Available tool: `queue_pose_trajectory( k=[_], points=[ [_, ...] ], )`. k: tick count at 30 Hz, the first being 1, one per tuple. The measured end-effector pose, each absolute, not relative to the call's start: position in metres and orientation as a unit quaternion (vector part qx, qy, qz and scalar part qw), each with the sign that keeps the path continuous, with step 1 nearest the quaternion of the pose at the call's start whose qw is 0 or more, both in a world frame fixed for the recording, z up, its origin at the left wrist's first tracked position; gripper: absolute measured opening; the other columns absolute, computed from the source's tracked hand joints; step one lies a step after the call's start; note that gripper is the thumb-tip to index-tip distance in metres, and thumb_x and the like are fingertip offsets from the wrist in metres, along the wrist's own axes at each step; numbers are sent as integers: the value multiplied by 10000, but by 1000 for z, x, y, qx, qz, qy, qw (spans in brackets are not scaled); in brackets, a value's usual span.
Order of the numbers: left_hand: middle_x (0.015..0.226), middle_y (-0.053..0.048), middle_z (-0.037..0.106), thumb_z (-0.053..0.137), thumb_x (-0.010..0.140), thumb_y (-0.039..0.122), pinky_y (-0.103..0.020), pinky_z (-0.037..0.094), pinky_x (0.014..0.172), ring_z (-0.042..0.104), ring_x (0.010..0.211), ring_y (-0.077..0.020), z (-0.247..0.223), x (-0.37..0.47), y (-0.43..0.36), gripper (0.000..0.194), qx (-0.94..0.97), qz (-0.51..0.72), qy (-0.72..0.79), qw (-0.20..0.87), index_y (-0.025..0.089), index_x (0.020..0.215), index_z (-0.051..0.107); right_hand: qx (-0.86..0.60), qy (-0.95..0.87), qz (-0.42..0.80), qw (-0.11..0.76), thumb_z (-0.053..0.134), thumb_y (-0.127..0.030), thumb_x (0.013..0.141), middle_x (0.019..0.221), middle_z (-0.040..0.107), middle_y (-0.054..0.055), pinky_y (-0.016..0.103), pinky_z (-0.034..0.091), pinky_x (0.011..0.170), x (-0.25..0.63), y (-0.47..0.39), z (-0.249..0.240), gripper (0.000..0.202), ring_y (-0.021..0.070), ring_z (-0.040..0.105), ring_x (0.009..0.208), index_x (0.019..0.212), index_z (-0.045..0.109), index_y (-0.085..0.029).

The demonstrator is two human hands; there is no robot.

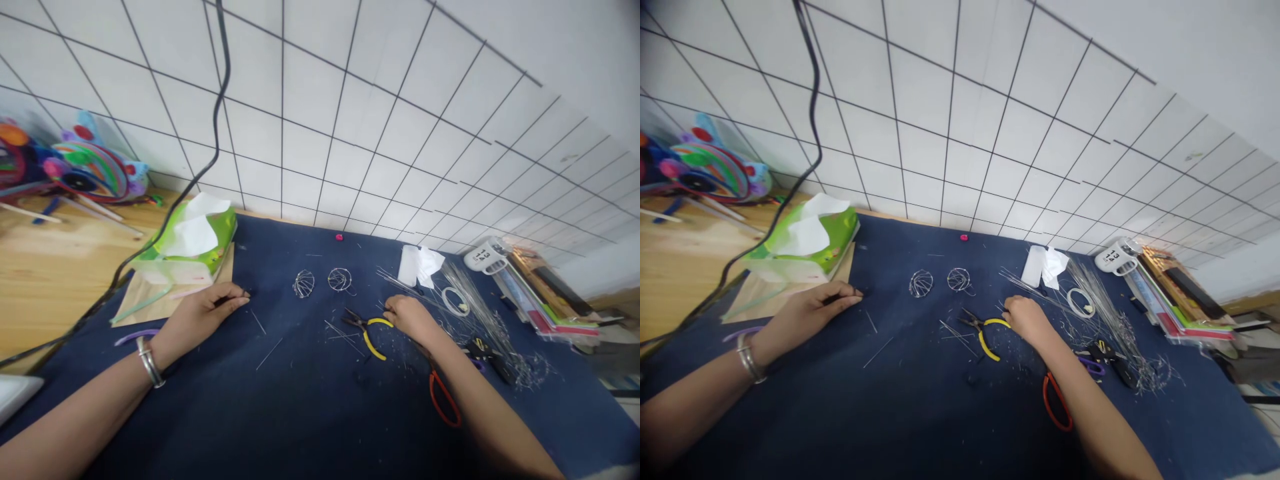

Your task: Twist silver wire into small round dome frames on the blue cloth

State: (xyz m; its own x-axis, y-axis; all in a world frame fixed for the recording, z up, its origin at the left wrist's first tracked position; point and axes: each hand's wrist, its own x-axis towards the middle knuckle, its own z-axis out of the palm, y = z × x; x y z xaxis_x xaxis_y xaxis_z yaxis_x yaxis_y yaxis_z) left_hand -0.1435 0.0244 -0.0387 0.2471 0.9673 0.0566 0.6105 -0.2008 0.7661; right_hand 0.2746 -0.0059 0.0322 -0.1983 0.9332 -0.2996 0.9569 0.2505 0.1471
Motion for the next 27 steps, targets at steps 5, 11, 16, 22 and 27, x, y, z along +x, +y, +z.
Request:
queue_pose_trajectory(
  k=[5,11,16,22,27],
  points=[
    [919,-7,647,511,745,474,-271,430,794,582,838,-179,-41,-143,25,281,721,288,549,309,222,838,592,627,759,-16,175,446,-247,811,878,621,92,227,359,688,271,-2,27,167,178,578,828,801,585,-155],
    [915,-1,646,513,750,467,-266,429,793,584,836,-175,-41,-143,24,266,723,294,545,306,230,840,592,661,728,-4,179,430,-157,787,899,624,157,269,381,706,261,7,14,199,214,589,833,873,601,-106],
    [899,-10,643,504,759,456,-259,427,777,582,824,-172,-36,-141,22,263,727,304,532,310,215,820,591,674,720,-29,159,522,-189,702,839,646,136,233,386,666,265,15,17,176,194,593,792,813,632,-109],
    [878,-22,643,479,770,464,-268,426,774,581,802,-169,-34,-141,21,290,727,308,530,310,200,813,589,677,724,-91,94,500,-219,676,698,651,36,185,359,556,282,11,20,166,125,568,628,728,643,-152],
    [885,-25,646,474,764,486,-273,430,773,584,802,-170,-35,-141,20,313,723,312,536,306,200,810,594,686,718,-112,35,466,-215,684,680,646,15,182,356,539,289,2,15,191,114,556,600,739,637,-150]
  ],
)
